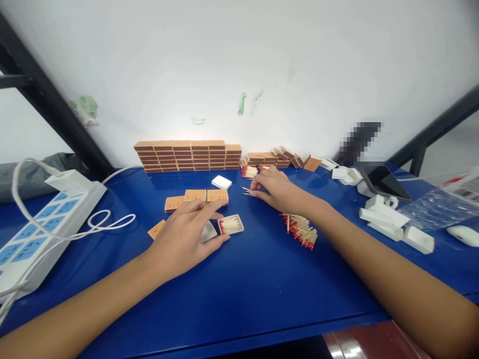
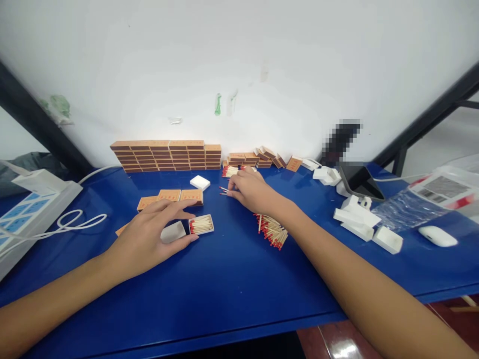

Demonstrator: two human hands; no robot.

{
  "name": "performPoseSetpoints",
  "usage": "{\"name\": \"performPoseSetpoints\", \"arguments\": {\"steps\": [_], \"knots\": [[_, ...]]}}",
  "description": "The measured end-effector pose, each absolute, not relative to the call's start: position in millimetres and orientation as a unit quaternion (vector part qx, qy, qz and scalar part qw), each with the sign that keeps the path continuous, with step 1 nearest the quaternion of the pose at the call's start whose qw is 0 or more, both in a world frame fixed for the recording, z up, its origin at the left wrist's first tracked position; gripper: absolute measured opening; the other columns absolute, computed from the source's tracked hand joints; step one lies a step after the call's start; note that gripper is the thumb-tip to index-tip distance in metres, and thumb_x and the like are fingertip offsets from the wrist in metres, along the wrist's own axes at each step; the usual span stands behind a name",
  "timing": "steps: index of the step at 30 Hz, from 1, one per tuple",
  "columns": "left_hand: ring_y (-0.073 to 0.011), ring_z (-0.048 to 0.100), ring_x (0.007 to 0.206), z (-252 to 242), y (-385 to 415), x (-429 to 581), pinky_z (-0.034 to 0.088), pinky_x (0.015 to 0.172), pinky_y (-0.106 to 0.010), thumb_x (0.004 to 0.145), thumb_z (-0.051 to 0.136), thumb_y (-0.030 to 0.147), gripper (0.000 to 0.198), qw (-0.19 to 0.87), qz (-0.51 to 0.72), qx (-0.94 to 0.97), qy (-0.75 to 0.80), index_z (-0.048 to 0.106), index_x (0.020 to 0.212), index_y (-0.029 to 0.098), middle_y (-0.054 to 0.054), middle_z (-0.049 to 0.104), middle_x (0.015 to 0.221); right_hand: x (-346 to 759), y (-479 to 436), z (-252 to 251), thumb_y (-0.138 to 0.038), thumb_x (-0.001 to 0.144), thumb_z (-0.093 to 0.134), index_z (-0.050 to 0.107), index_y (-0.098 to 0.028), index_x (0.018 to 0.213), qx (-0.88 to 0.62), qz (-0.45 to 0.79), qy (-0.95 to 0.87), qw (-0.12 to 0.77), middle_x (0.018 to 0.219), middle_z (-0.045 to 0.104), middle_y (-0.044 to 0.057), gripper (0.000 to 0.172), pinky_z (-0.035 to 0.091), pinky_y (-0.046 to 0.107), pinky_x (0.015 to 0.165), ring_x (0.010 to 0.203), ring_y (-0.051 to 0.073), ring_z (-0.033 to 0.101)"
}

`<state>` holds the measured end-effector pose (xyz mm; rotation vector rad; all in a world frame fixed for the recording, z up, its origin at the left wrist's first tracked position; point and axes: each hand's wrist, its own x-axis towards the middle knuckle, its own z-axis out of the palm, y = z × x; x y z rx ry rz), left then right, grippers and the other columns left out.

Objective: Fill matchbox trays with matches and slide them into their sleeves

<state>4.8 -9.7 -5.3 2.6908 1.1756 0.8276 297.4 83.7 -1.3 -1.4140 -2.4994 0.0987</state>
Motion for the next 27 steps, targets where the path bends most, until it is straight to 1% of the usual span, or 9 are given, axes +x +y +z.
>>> {"name": "performPoseSetpoints", "arguments": {"steps": [2,5,10,13,18,22,27], "knots": [[-0.0269,0.067,0.114,-5,-10,5,0.057,0.100,-0.045,0.096,0.077,0.035,0.061,0.049,0.270,0.881,0.387,0.051,0.150,0.027,-0.001,0.080,0.116,298,83,-1,-0.030,0.099,0.068,0.069,-0.021,0.100,-0.477,0.043,-0.868,0.132,0.104,0.070,0.011,0.009,0.041,0.041,0.091,0.104,0.029,0.055],[-0.0267,0.068,0.114,-5,-10,6,0.056,0.101,-0.045,0.096,0.077,0.034,0.061,0.053,0.264,0.880,0.390,0.051,0.150,0.028,-0.001,0.080,0.116,296,83,-1,-0.026,0.099,0.065,0.070,-0.020,0.096,-0.482,0.047,-0.865,0.128,0.102,0.070,0.012,0.009,0.041,0.041,0.091,0.103,0.029,0.055],[-0.0273,0.068,0.115,-5,-9,5,0.056,0.101,-0.046,0.096,0.077,0.035,0.061,0.052,0.268,0.879,0.390,0.051,0.150,0.028,-0.002,0.080,0.117,292,84,-3,-0.022,0.101,0.061,0.069,-0.017,0.093,-0.483,0.032,-0.868,0.114,0.103,0.071,0.015,0.013,0.042,0.043,0.095,0.105,0.030,0.057],[-0.0274,0.068,0.116,-5,-9,5,0.056,0.101,-0.046,0.096,0.077,0.035,0.061,0.057,0.264,0.879,0.393,0.051,0.151,0.029,-0.001,0.080,0.117,292,77,3,-0.021,0.102,0.059,0.069,-0.018,0.093,-0.481,0.022,-0.869,0.114,0.102,0.070,0.014,0.014,0.043,0.043,0.093,0.104,0.031,0.056],[-0.0278,0.067,0.117,-4,-10,6,0.056,0.103,-0.047,0.096,0.076,0.035,0.061,0.064,0.261,0.877,0.398,0.051,0.152,0.029,-0.002,0.080,0.117,286,46,22,-0.025,0.107,0.052,0.066,-0.019,0.094,-0.420,0.032,-0.897,0.136,0.100,0.069,0.013,0.020,0.042,0.042,0.091,0.102,0.030,0.054],[-0.0296,0.067,0.120,-4,-10,6,0.056,0.104,-0.049,0.097,0.074,0.038,0.062,0.064,0.253,0.878,0.401,0.051,0.153,0.026,-0.006,0.079,0.123,271,19,26,-0.029,0.110,0.050,0.065,-0.019,0.095,-0.368,0.020,-0.919,0.144,0.100,0.066,0.012,0.023,0.042,0.042,0.089,0.097,0.028,0.052],[-0.0294,0.068,0.117,-5,-9,5,0.056,0.103,-0.049,0.096,0.076,0.038,0.063,0.060,0.255,0.878,0.401,0.051,0.153,0.027,-0.004,0.079,0.120,253,7,19,-0.021,0.109,0.052,0.066,-0.017,0.097,-0.357,-0.004,-0.928,0.107,0.100,0.065,0.012,0.019,0.042,0.041,0.086,0.098,0.028,0.051]]}}
